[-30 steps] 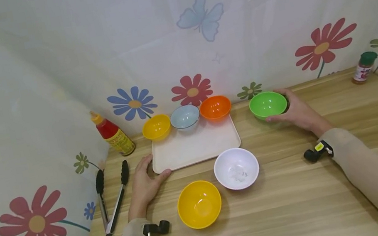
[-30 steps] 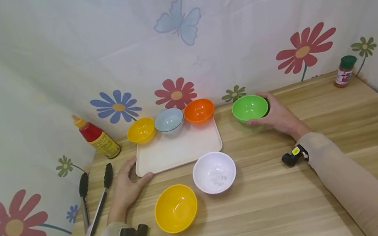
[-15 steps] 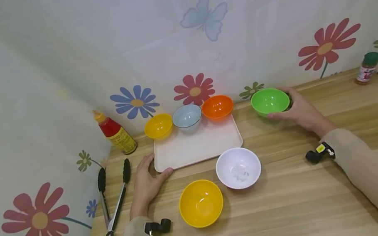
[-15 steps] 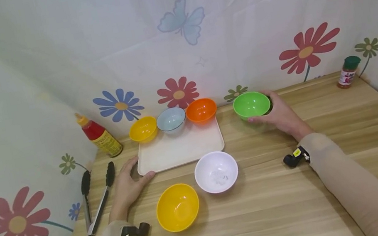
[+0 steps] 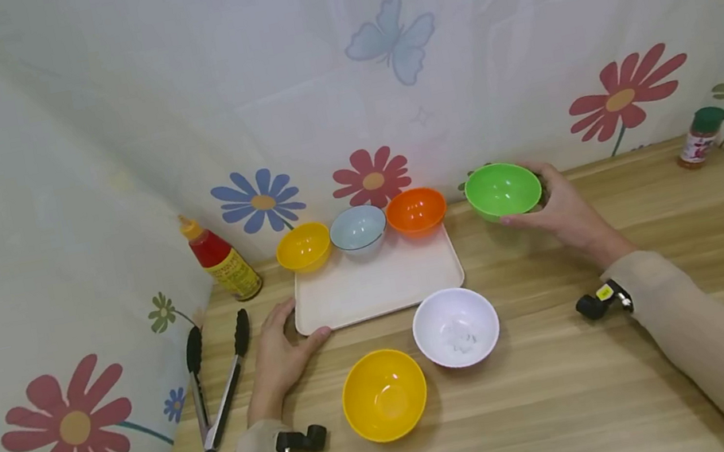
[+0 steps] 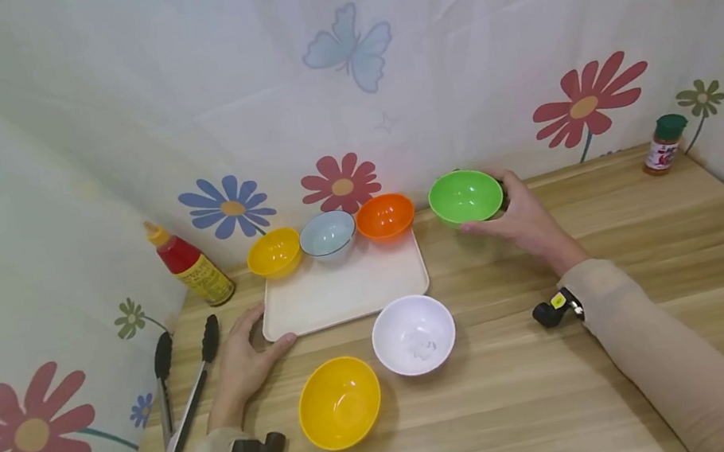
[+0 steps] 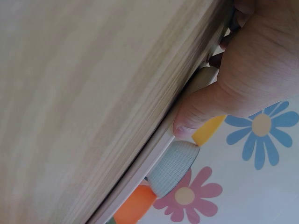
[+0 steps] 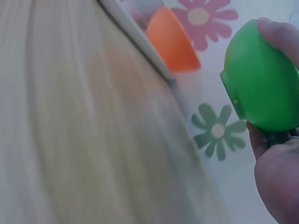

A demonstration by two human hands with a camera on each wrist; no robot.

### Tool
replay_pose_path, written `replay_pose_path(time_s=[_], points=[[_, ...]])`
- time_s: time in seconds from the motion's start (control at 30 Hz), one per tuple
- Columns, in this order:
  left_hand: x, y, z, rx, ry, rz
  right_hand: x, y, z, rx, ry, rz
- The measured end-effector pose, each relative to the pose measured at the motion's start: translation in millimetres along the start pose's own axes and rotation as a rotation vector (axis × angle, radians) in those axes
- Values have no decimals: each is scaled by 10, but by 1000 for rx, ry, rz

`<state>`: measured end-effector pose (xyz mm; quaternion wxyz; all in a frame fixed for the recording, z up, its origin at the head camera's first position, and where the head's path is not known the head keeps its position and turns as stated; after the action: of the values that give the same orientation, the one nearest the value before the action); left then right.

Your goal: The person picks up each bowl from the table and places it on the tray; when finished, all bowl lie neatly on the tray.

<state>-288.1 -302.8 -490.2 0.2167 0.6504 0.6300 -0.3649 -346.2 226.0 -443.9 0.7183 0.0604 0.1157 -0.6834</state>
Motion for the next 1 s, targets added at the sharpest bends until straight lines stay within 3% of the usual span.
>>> replay_pose_path(time_s=[0.37, 1.0], points=[[0, 7, 0, -19, -5, 1, 170, 83, 478, -112, -5, 30], [-10, 15, 17, -5, -2, 5, 465, 83, 779, -123, -63, 105]])
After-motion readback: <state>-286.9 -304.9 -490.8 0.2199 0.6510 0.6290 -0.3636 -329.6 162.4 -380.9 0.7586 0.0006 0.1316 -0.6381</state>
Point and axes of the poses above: each hand's wrist, its own y-axis away from the middle knuckle, its own x-axis out of the palm, z = x × y, the point moved 6 cm from there along -y, towards the middle knuckle, and after that the axes turned 8 degrees about x, right-handed, at the moved point
